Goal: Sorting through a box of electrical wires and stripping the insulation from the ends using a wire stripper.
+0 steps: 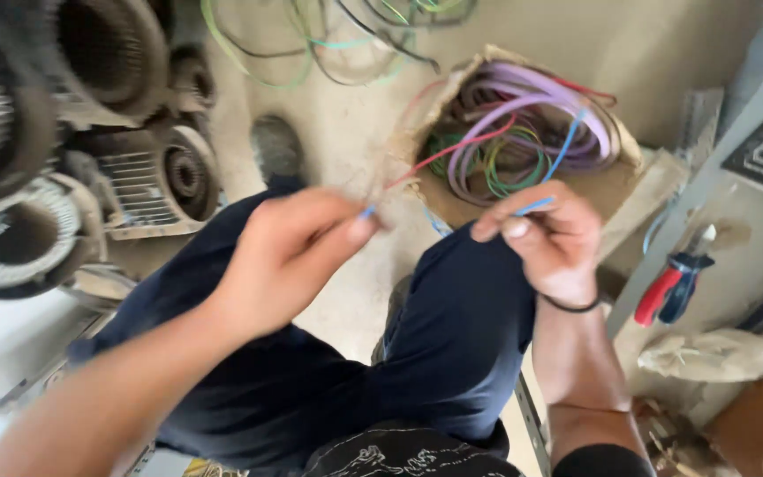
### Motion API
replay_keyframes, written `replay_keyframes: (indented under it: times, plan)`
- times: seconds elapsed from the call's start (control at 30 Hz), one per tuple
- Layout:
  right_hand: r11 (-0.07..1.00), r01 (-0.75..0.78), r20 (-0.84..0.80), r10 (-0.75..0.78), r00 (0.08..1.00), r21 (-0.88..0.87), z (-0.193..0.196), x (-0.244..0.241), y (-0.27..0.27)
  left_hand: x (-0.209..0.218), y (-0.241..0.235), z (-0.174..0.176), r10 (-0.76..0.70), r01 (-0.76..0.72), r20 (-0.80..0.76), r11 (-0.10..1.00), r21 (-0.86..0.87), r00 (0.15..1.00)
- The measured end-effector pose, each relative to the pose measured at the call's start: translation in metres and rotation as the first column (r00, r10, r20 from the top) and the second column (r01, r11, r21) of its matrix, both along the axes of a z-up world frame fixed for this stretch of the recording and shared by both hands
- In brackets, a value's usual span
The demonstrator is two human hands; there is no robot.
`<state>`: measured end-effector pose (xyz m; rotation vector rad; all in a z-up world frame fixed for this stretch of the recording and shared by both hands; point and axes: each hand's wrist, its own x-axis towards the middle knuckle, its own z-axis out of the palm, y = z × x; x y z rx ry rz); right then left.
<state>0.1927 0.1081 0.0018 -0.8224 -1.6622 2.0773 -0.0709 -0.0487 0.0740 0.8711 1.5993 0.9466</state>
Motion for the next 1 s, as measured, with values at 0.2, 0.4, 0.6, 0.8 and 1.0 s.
replay_keyframes:
  times: [0.2, 0.4, 0.6, 0.8, 1.0]
  plan:
    - [0.89, -0.087, 0.045, 0.074, 0.996, 0.447, 0.033, -0.094, -0.034, 0.011, 0.012, -0.02, 0.239, -0.258, 0.097, 0.898, 0.356, 0.966]
    - [0.723, 0.177, -0.197, -0.057, 0.979, 0.668, 0.019, -0.11, -0.042, 0.02, 0.01, -0.038, 0.273, -0.329, 0.184, 0.772, 0.544, 0.944]
    - [0.558, 0.294, -0.334, -0.033, 0.942, 0.776, 0.017, -0.119, -0.038, 0.018, 0.008, -0.041, 0.19, -0.269, 0.194, 0.768, 0.581, 0.962]
    - [0.488, 0.324, -0.386, 0.029, 0.922, 0.811, 0.013, -0.114, -0.03, 0.019, 0.012, -0.036, 0.081, -0.151, 0.134, 0.717, 0.68, 0.988]
    - [0.454, 0.286, -0.342, 0.044, 0.939, 0.844, 0.026, -0.111, -0.034, 0.015, 0.014, -0.035, 0.072, -0.119, 0.095, 0.684, 0.72, 0.993]
